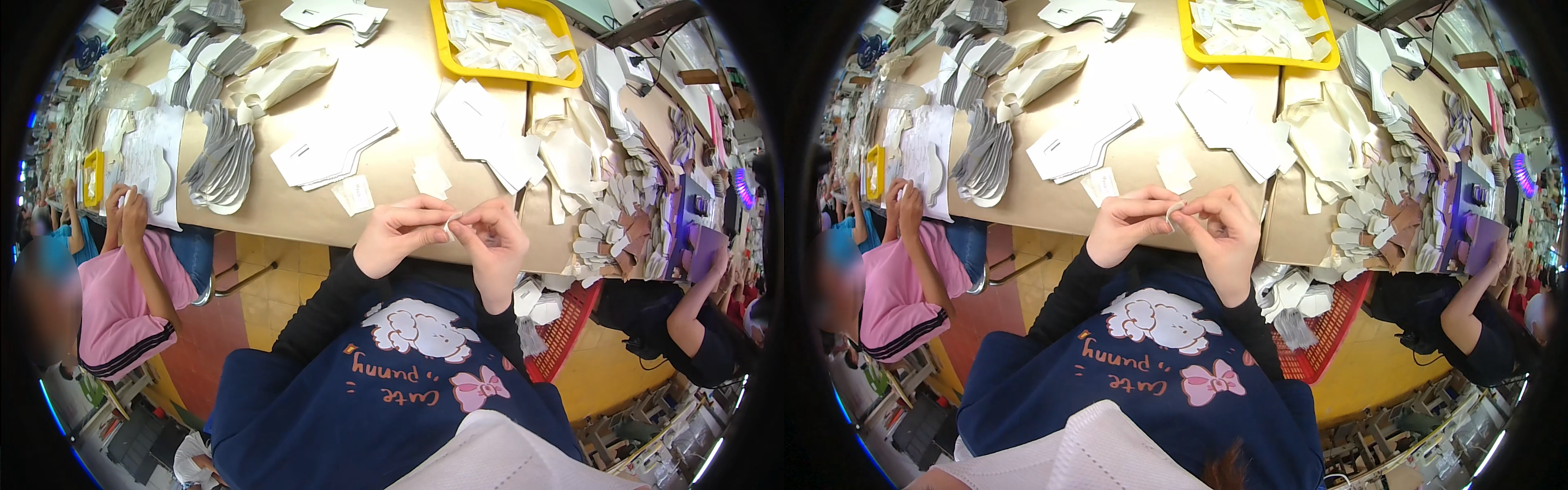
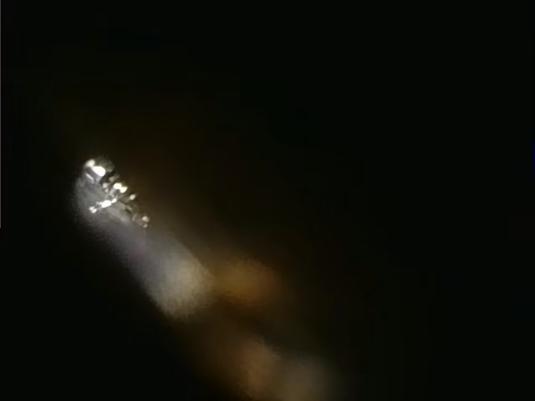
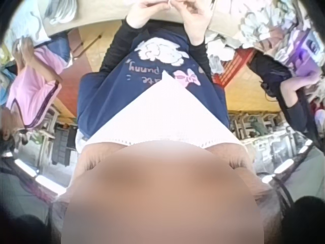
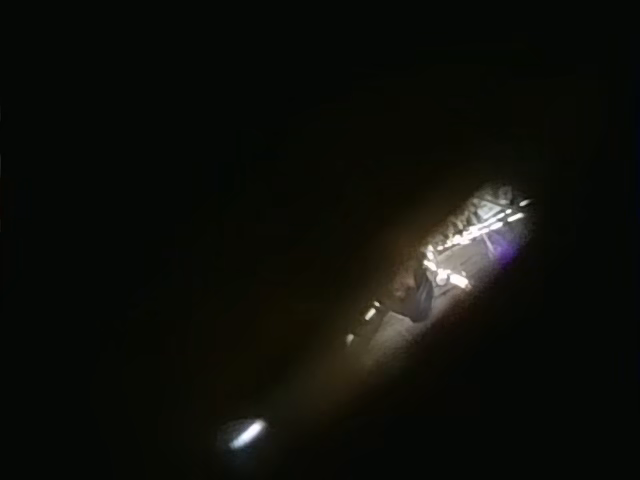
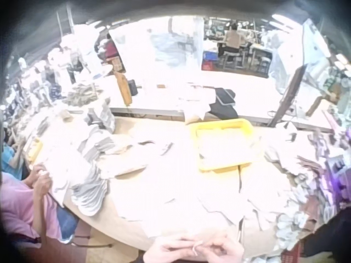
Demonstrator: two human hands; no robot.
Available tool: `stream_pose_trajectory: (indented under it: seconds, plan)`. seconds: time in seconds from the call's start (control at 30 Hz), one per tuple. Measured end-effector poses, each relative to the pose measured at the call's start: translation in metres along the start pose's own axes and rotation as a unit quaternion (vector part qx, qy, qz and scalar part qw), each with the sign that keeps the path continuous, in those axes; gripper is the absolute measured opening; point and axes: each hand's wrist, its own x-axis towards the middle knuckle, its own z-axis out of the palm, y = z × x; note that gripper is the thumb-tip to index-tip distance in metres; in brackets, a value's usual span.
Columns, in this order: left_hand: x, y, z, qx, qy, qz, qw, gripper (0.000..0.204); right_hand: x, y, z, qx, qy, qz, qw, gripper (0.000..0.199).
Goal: The person repeatedly picks small white fabric pieces and rectangular inserts from a table, folds the fabric around the inserts, and places the assembled units into a yellow tray. The person handles items one at a time and continues the same folding and placement cycle throughout the clip.
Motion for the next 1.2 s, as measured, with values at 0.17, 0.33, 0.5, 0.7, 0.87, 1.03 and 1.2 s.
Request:
stream_pose_trajectory:
  seconds: [0.17,0.33,0.5,0.7,0.87,1.03,1.2]
  plan:
    - [-0.001,0.007,-0.006,0.169,0.038,0.081,0.982,0.027,-0.003,-0.008,-0.001,0.024,-0.069,0.04,0.997,0.012]
    - [0.006,0.007,-0.015,0.372,0.029,0.233,0.898,0.027,-0.002,-0.01,-0.004,-0.009,-0.082,0.062,0.995,0.01]
    - [0.01,0.002,-0.018,0.429,0.026,0.279,0.859,0.029,-0.001,-0.013,-0.007,-0.069,-0.083,0.064,0.992,0.008]
    - [0.01,0.0,-0.019,0.44,0.022,0.271,0.856,0.03,0.001,-0.015,-0.006,-0.125,-0.085,0.047,0.987,0.009]
    - [0.009,0.002,-0.02,0.452,0.015,0.261,0.853,0.03,0.001,-0.013,-0.004,-0.142,-0.089,0.04,0.985,0.006]
    - [0.006,0.003,-0.017,0.437,0.002,0.238,0.868,0.032,-0.002,-0.012,-0.003,-0.083,-0.081,0.081,0.99,0.004]
    - [0.005,0.0,-0.012,0.361,0.006,0.217,0.907,0.035,-0.002,-0.009,-0.002,-0.018,-0.077,0.108,0.991,0.005]
